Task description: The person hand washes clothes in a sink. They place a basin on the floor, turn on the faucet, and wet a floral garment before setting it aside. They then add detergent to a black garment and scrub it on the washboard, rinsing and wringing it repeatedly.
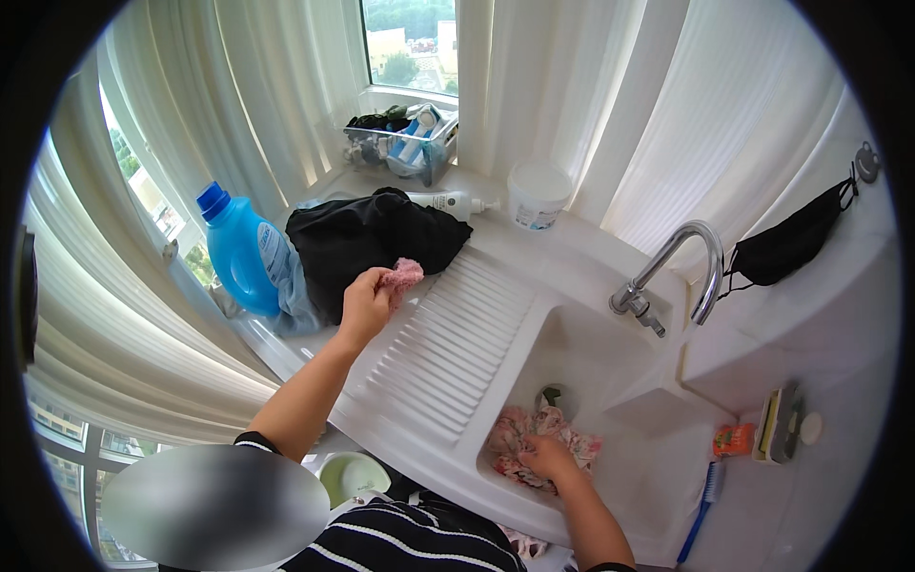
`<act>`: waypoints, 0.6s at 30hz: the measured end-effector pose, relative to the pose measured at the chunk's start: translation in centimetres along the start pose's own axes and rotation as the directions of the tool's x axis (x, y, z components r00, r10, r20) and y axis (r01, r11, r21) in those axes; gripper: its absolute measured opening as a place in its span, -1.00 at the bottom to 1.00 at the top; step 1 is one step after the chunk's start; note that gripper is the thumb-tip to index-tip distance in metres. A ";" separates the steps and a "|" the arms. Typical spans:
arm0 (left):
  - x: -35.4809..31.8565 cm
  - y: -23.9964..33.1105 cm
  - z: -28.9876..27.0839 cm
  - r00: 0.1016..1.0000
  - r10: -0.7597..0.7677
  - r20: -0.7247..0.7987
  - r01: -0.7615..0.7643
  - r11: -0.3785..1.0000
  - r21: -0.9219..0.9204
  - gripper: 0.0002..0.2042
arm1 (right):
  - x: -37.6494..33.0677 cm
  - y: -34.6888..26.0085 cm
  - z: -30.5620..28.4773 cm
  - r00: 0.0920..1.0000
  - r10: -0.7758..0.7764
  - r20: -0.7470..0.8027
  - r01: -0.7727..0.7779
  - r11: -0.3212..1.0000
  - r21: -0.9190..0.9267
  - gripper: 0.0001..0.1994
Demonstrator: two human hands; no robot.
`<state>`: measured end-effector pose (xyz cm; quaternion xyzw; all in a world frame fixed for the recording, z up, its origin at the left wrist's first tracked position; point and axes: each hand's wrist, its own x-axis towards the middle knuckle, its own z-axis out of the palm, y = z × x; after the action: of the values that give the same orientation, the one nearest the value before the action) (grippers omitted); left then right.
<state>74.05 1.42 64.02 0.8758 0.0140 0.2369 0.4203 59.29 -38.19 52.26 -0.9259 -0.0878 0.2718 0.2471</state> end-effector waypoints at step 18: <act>0.1 12.0 5.3 0.922 -0.065 0.382 0.328 0.656 -0.679 -0.42 | 12.0 -13.4 -16.4 0.671 0.357 -0.650 0.554 0.342 0.759 -0.74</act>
<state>74.33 -10.13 70.14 0.6534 -0.0551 0.0276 0.7545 77.94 -29.72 65.46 -0.6238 0.1270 -0.1431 0.7578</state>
